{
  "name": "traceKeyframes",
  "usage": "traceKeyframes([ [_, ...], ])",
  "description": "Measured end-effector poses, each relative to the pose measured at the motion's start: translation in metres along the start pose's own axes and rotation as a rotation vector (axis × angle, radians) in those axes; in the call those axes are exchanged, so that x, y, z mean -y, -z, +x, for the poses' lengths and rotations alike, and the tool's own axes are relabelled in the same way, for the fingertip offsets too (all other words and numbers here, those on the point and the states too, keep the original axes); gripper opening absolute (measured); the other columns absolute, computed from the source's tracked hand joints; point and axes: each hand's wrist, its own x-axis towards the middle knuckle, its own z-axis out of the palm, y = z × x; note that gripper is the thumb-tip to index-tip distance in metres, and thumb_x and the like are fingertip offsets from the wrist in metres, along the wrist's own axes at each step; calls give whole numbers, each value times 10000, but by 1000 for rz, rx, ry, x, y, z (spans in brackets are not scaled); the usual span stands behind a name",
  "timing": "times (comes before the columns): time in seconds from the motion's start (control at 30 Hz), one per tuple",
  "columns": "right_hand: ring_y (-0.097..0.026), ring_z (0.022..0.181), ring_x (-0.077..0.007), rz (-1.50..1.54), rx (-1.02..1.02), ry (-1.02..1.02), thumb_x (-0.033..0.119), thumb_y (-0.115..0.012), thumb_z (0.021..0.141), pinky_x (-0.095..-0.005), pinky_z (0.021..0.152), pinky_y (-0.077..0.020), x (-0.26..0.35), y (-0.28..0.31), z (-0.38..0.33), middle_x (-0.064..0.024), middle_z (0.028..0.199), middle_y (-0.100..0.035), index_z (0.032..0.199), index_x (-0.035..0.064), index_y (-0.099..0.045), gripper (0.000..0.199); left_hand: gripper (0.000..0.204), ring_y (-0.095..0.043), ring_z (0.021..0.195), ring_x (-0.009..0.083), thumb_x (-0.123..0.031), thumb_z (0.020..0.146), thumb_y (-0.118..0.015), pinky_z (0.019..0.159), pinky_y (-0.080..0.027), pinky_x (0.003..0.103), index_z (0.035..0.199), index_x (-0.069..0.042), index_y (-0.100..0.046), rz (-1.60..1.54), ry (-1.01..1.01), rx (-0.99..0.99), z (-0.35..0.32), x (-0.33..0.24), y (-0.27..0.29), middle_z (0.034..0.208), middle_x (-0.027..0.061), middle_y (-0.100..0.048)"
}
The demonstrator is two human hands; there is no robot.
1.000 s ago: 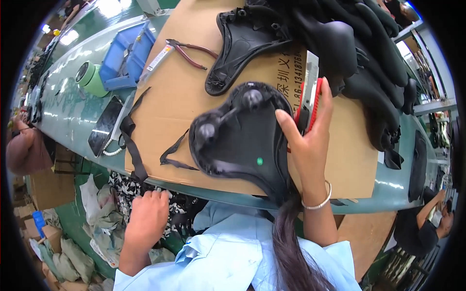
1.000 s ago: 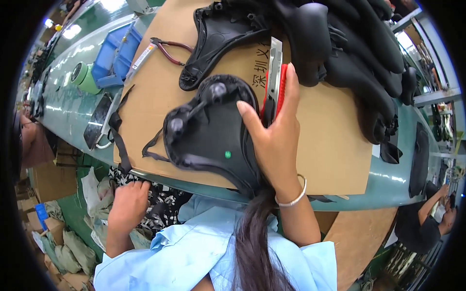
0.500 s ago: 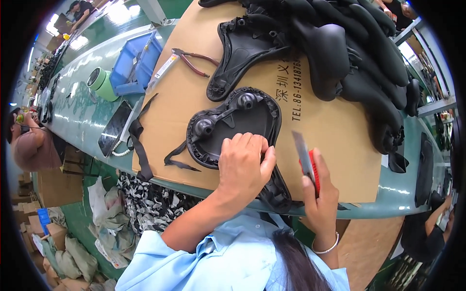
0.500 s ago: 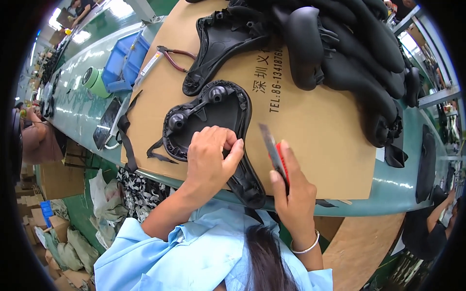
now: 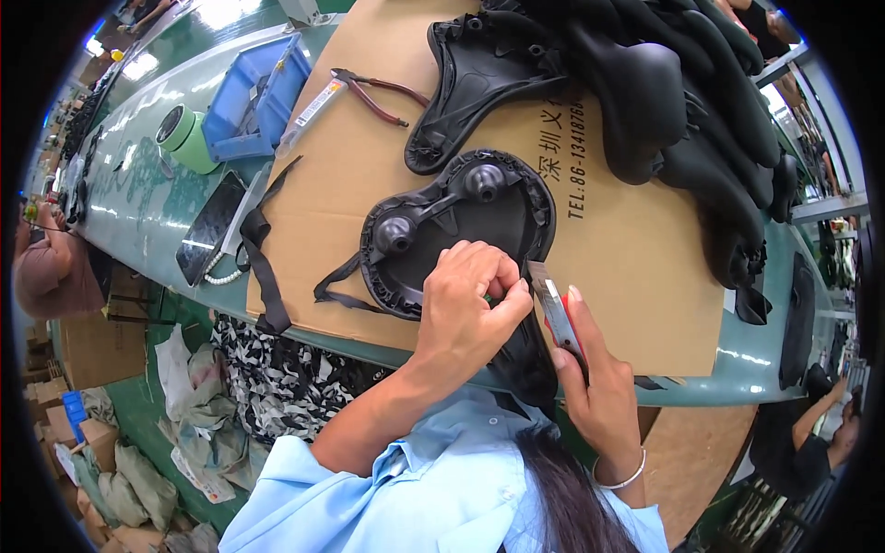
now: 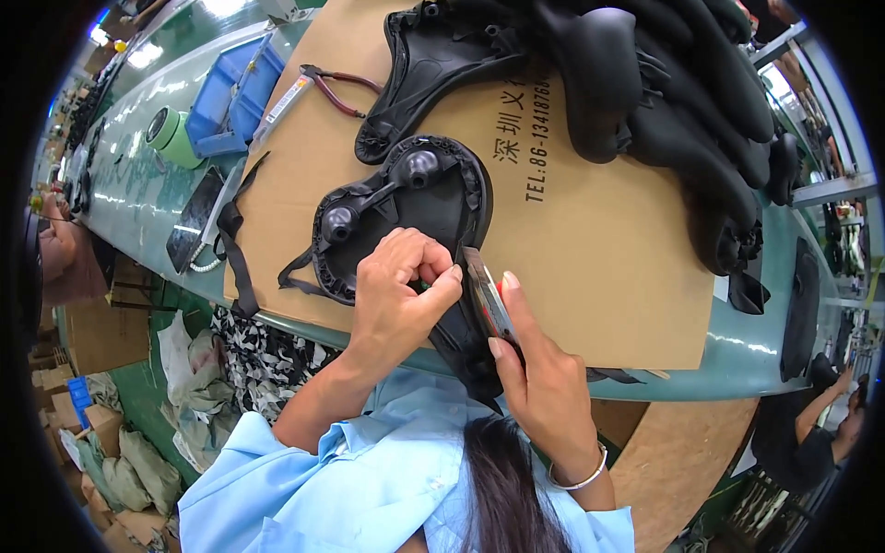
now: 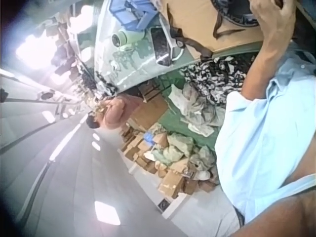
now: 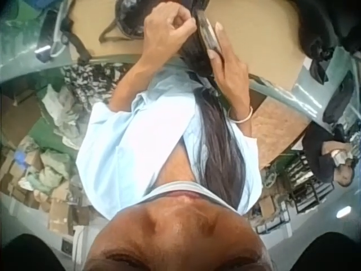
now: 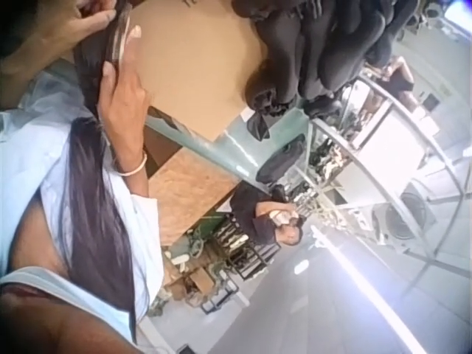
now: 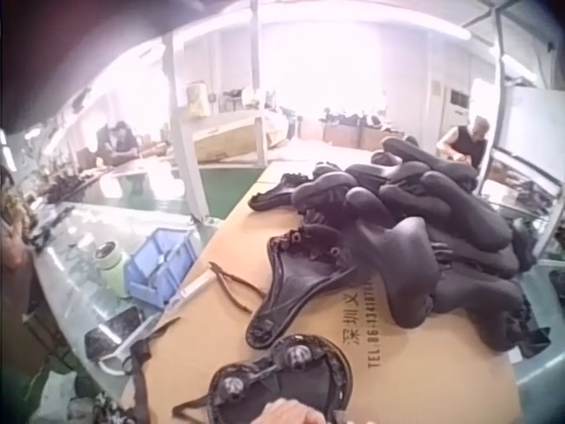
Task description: Trimming excess material from bicycle saddles using a utility knife.
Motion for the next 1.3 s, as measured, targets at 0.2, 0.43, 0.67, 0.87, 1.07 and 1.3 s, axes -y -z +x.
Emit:
traceKeyframes([
  [0.2, -680, 856, -228, 317, 124, -376, 33, -527, 901, -322, 727, -528, 0, 13, 2, -161, 1103, -665, 1411, 70, -414, 524, 137, -468, 609, 211, -26, 673, -628, 622, -381, 338, 642, -39, -495, -90, 14, 43, 1, 4, 4, 620, 56, -489],
  [0.43, -611, 601, -253, -18, 12, 31, 81, -627, 865, -349, 569, -493, -4, 2, 6, -128, 782, -639, 1387, 125, -469, 548, 132, -465, 601, 203, -24, 675, -624, 615, -377, 334, 636, -44, -500, -118, -12, 15, -2, 5, 3, 600, 50, -479],
  [0.67, -613, 610, -292, -85, 87, 104, 88, -636, 854, -377, 570, -480, -3, 18, -17, -130, 722, -625, 1398, 126, -452, 576, 136, -470, 603, 169, -46, 670, -660, 657, -363, 302, 643, -59, -528, -182, -39, 101, -4, 3, 13, 604, 22, -508],
  [0.87, -630, 658, -324, 87, 336, -288, 92, -646, 844, -358, 625, -505, 13, 40, -56, -176, 833, -664, 1379, 113, -475, 561, 84, -488, 680, 66, -83, 800, -656, 716, -380, 221, 746, -69, -592, -754, 265, 152, -1, 9, 20, 724, -41, -556],
  [1.07, -626, 683, -186, 415, -126, -550, 141, -757, 774, -272, 654, -491, -10, 33, -41, -68, 840, -666, 1167, 22, -565, 452, 155, -567, 849, 119, -163, 918, -606, 773, -436, 233, 1027, -57, -575, -1287, 26, -231, 13, 15, 42, 941, 36, -594],
  [1.3, -659, 843, -243, 345, 40, -42, 144, -758, 792, -352, 780, -513, -15, -23, 49, -121, 1017, -666, 1159, 33, -546, 439, 350, -611, 821, 140, -262, 868, -673, 796, -481, 268, 1015, 54, -638, 156, 361, 439, 69, 33, 111, 856, 77, -662],
])
